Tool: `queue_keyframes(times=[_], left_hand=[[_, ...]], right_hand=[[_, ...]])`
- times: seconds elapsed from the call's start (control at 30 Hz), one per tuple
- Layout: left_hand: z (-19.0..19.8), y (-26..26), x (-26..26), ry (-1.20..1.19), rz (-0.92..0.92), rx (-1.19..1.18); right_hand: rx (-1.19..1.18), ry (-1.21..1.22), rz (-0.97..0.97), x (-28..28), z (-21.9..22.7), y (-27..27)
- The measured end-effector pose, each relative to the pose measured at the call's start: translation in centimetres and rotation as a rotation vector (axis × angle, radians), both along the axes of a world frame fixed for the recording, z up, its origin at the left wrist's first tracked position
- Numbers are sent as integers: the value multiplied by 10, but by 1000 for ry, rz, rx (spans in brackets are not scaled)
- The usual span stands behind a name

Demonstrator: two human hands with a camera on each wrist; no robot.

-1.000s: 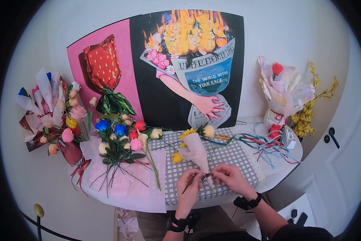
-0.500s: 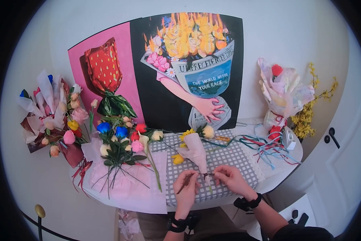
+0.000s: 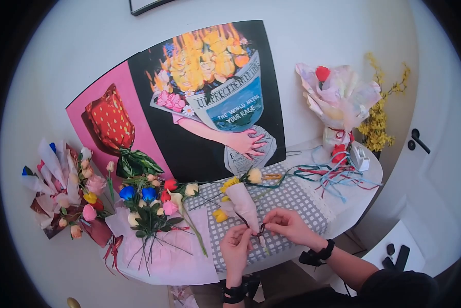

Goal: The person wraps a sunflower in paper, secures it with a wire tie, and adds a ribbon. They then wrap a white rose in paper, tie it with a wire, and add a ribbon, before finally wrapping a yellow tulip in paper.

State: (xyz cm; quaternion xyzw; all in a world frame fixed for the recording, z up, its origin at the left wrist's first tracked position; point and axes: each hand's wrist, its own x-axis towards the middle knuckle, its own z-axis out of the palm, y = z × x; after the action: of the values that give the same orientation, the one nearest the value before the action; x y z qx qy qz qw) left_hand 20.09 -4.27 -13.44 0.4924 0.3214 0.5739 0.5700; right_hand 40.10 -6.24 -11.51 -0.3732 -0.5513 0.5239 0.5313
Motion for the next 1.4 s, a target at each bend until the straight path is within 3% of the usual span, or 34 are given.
queue_keyframes(times=[0.33, 0.57, 0.8, 1.0, 1.17, 1.4], left_hand=[[-5, 1, 15, 212, 46, 99], [-4, 0, 5, 283, -66, 87], [0, 3, -3, 122, -157, 5], [4, 1, -2, 145, -126, 20], [0, 3, 3, 126, 55, 44], [9, 3, 5, 127, 133, 0]], right_hand=[[87, 52, 110, -1, -7, 1], [127, -93, -71, -9, -1, -2], [139, -11, -68, -8, -9, 1], [136, -18, -75, -4, -8, 1], [104, -7, -74, -3, -1, -3], [123, -80, -97, -1, 1, -4]])
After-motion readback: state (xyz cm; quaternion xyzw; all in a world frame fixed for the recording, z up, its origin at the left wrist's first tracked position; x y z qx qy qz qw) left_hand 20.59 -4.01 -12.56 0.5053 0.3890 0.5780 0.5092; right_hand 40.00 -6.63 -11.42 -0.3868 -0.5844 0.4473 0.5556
